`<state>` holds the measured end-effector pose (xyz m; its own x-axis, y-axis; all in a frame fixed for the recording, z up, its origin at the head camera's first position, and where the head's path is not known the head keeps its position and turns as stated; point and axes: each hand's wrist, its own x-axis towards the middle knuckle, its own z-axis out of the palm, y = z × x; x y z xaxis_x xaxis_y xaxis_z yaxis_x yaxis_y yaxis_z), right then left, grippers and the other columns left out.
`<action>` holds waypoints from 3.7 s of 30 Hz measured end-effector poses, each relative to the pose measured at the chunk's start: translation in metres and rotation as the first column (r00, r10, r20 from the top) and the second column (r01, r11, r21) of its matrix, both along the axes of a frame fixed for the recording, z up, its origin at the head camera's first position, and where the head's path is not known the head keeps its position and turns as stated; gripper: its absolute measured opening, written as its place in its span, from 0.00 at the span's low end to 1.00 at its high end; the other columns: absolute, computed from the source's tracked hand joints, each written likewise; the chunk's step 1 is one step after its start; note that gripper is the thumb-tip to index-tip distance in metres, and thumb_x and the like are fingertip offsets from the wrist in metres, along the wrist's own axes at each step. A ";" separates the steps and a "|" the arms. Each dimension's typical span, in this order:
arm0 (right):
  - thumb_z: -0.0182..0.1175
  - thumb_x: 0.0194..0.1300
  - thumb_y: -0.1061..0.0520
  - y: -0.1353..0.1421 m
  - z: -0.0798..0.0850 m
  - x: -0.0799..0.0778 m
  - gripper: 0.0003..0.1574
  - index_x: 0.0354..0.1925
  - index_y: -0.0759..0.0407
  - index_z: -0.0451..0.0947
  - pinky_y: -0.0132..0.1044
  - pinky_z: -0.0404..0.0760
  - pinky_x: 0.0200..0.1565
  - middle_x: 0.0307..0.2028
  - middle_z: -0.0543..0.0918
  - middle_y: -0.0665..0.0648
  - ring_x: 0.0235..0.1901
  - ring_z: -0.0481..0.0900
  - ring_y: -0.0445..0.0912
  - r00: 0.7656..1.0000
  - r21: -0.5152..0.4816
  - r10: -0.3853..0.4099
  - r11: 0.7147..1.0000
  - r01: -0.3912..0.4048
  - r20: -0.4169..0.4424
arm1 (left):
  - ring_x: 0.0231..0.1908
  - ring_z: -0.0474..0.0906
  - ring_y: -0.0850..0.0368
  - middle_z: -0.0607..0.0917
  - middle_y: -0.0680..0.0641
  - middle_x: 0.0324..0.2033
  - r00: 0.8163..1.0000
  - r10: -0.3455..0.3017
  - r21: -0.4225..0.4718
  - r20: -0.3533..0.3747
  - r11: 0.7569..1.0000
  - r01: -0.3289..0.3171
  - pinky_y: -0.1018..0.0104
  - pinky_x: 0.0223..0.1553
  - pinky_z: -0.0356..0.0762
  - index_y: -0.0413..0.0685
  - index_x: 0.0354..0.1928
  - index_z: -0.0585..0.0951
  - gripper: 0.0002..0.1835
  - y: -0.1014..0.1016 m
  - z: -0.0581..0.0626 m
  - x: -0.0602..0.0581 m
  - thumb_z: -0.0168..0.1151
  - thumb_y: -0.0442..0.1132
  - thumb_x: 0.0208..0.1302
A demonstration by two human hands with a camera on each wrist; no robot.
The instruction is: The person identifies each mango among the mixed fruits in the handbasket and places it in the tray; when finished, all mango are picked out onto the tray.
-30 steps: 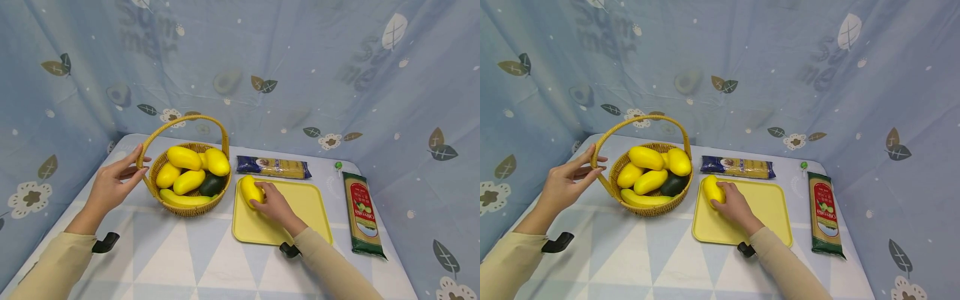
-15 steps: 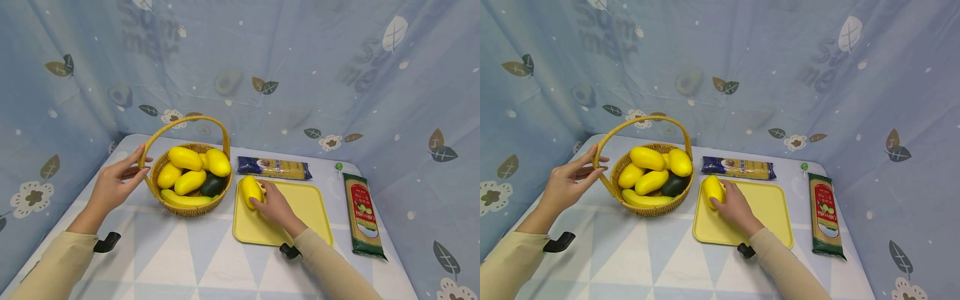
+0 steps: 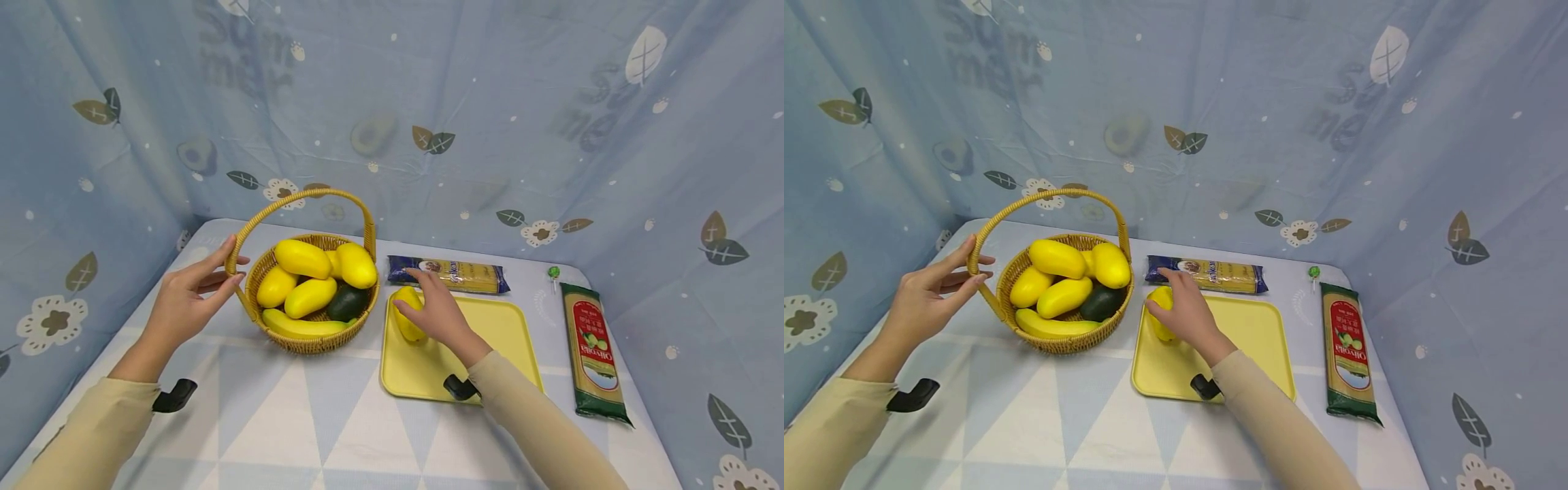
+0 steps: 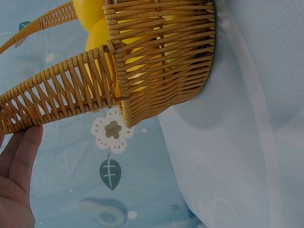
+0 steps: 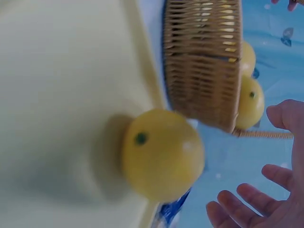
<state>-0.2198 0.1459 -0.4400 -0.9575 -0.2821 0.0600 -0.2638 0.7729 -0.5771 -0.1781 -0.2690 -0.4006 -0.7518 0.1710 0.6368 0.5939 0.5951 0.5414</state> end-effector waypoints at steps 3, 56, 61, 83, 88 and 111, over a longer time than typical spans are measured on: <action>0.65 0.69 0.38 -0.017 0.005 -0.006 0.45 0.77 0.46 0.62 0.59 0.72 0.67 0.71 0.66 0.60 0.67 0.69 0.58 0.999 -0.015 0.022 1.000 -0.022 -0.041 | 0.47 0.77 0.84 0.88 0.40 0.48 1.000 -0.005 0.001 -0.002 1.000 0.005 0.85 0.45 0.77 0.52 0.74 0.70 0.48 -0.001 0.000 0.000 0.71 0.15 0.52; 0.68 0.65 0.49 -0.019 0.005 0.019 0.34 0.68 0.47 0.73 0.48 0.82 0.49 0.59 0.71 0.58 0.50 0.76 0.53 0.975 -0.135 -0.043 0.991 0.013 -0.219 | 0.47 0.77 0.84 0.88 0.40 0.49 1.000 -0.004 -0.020 -0.010 1.000 0.004 0.85 0.45 0.77 0.52 0.75 0.69 0.47 0.000 0.000 0.000 0.70 0.16 0.54; 0.69 0.65 0.50 0.020 -0.002 0.029 0.34 0.68 0.48 0.73 0.52 0.82 0.51 0.61 0.70 0.60 0.54 0.76 0.57 0.972 -0.134 -0.103 0.988 0.075 -0.211 | 0.47 0.77 0.84 0.88 0.40 0.49 1.000 -0.006 -0.016 -0.010 1.000 0.006 0.85 0.45 0.77 0.52 0.75 0.69 0.47 0.000 0.000 0.000 0.70 0.16 0.53; 0.69 0.66 0.51 0.095 -0.058 0.040 0.36 0.68 0.52 0.71 0.59 0.76 0.59 0.58 0.68 0.66 0.55 0.74 0.62 0.956 -0.037 -0.289 0.957 0.287 -0.047 | 0.48 0.78 0.82 0.88 0.39 0.49 1.000 -0.009 -0.010 -0.013 1.000 0.009 0.85 0.45 0.77 0.50 0.74 0.70 0.47 0.000 0.000 -0.001 0.71 0.15 0.52; 0.70 0.65 0.50 0.094 -0.058 0.041 0.35 0.68 0.53 0.72 0.59 0.75 0.61 0.58 0.68 0.66 0.56 0.72 0.62 0.957 -0.044 -0.281 0.959 0.278 -0.072 | 0.48 0.77 0.83 0.88 0.39 0.48 1.000 -0.006 -0.011 -0.016 1.000 0.006 0.85 0.45 0.77 0.49 0.74 0.70 0.47 0.000 0.000 0.000 0.71 0.14 0.51; 0.70 0.66 0.52 0.053 -0.027 0.029 0.31 0.66 0.51 0.76 0.60 0.76 0.59 0.61 0.71 0.63 0.59 0.72 0.59 0.975 -0.137 -0.070 0.990 0.042 -0.210 | 0.48 0.77 0.84 0.88 0.39 0.49 1.000 -0.006 -0.009 -0.012 1.000 0.006 0.85 0.45 0.77 0.50 0.74 0.70 0.47 -0.001 -0.002 -0.002 0.71 0.15 0.51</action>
